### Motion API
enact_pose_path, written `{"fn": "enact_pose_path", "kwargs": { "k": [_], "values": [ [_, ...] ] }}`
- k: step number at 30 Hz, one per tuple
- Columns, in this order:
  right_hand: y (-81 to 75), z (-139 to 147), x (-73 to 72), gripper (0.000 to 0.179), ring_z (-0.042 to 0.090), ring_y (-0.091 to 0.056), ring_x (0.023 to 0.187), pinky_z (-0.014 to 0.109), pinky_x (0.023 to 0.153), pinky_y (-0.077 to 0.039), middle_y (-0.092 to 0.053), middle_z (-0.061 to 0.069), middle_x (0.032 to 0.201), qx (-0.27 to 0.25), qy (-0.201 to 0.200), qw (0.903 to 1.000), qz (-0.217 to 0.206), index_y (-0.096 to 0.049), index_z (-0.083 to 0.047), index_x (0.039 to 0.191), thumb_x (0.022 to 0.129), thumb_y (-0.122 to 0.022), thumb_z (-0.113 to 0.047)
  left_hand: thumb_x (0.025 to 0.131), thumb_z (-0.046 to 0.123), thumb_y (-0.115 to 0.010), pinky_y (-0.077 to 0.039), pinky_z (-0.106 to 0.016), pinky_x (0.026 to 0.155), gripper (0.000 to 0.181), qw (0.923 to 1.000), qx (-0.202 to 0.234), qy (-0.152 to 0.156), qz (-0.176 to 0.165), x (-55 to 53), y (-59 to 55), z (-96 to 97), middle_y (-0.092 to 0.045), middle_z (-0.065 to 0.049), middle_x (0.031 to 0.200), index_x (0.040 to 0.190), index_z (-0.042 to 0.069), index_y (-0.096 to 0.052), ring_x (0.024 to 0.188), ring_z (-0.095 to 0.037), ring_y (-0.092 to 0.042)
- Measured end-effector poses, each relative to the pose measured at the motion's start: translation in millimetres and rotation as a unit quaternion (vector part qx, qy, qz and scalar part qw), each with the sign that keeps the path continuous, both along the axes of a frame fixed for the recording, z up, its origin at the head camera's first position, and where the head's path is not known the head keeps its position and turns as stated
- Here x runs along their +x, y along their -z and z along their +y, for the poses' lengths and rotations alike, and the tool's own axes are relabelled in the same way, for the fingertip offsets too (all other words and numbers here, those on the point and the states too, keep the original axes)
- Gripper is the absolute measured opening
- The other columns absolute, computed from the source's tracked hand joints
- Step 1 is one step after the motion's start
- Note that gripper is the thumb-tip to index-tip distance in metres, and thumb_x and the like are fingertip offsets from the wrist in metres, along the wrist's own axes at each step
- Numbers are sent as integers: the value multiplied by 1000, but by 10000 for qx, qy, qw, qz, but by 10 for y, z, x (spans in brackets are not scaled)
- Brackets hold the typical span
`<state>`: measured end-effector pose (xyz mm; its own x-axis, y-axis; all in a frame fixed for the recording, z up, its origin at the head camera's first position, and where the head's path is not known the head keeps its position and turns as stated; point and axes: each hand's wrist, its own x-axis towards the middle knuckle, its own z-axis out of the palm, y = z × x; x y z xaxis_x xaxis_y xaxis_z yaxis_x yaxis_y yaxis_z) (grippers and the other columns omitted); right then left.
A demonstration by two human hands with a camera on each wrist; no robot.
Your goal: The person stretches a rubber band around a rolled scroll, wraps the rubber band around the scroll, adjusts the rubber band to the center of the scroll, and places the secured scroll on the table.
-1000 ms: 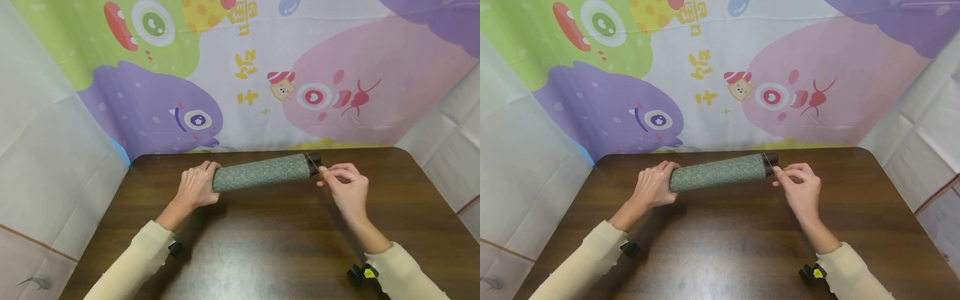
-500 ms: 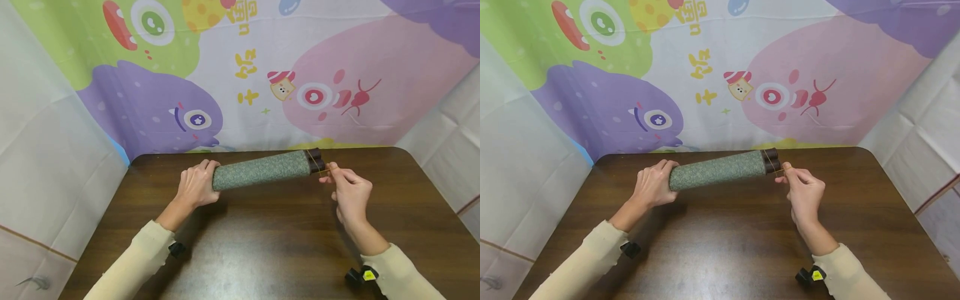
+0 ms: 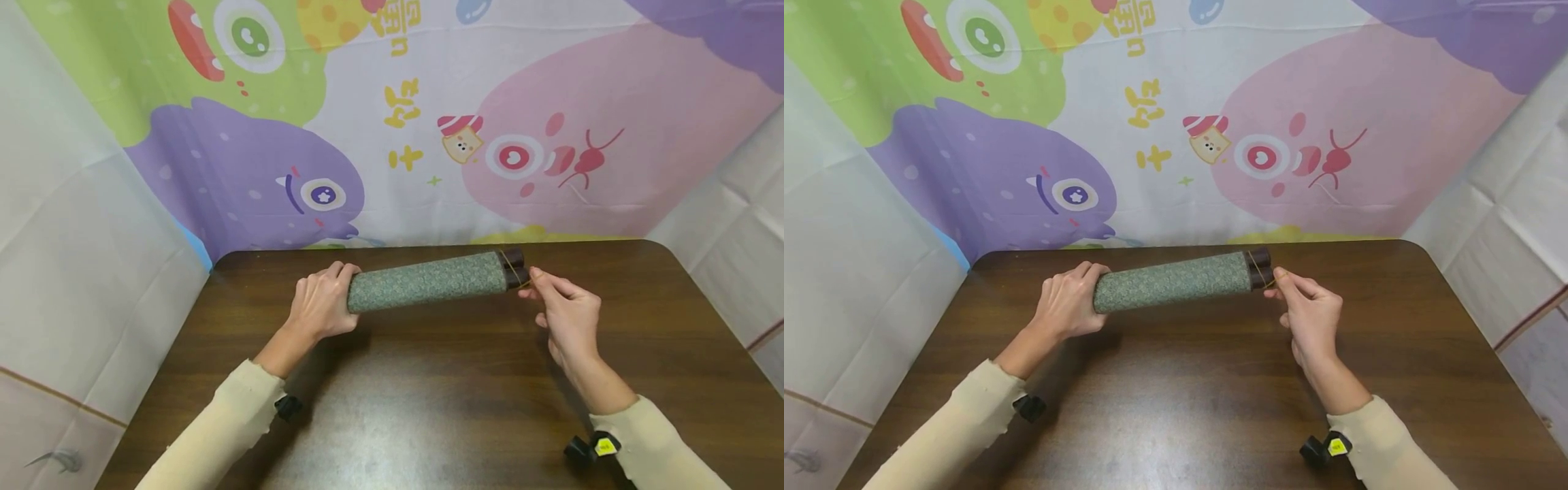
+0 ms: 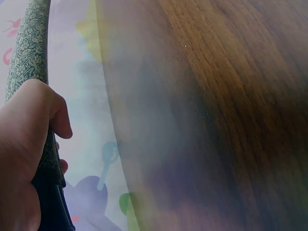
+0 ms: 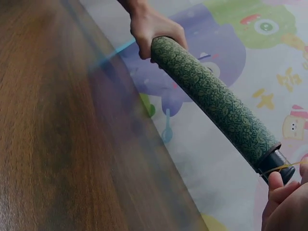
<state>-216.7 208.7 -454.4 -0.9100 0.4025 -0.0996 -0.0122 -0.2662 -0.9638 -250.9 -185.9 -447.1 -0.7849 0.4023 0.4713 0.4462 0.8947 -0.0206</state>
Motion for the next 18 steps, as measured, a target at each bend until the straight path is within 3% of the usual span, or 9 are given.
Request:
{"fn": "enact_pose_path", "kwargs": {
  "k": [4, 13, 18],
  "values": [
    [23, 9, -35, 16, 3, -79, 65, 16, 42, -44, -87, -11, 87, 8, 61, 10000, 2, -90, -9, 112, 97, -89, -16, 63, 26, -94, -63, -54, 60, 66, 9999, -40, 66, 84, -29, 20, -11, -77, -11, 105, 123, 11, -72, 81, -35, -79],
    [-1, 19, -37, 5, 0, -74, 66, 16, 49, -50, -86, -16, 89, 253, -103, 9992, -287, -92, -20, 98, 94, -93, -18, 62, 25, -94, -63, -54, 60, 66, 9997, -117, 177, 138, -22, 19, -5, -78, -11, 106, 123, 10, -72, 81, -35, -79],
    [6, 57, -39, 24, -5, -75, 86, 17, 52, -52, -85, -25, 97, 495, -407, 9962, -591, -90, -21, 118, 94, -93, -26, 62, 26, -95, -63, -54, 60, 67, 9998, -131, 101, 98, -21, 22, 8, -78, -11, 106, 123, 11, -72, 81, -35, -79]
  ]
}}
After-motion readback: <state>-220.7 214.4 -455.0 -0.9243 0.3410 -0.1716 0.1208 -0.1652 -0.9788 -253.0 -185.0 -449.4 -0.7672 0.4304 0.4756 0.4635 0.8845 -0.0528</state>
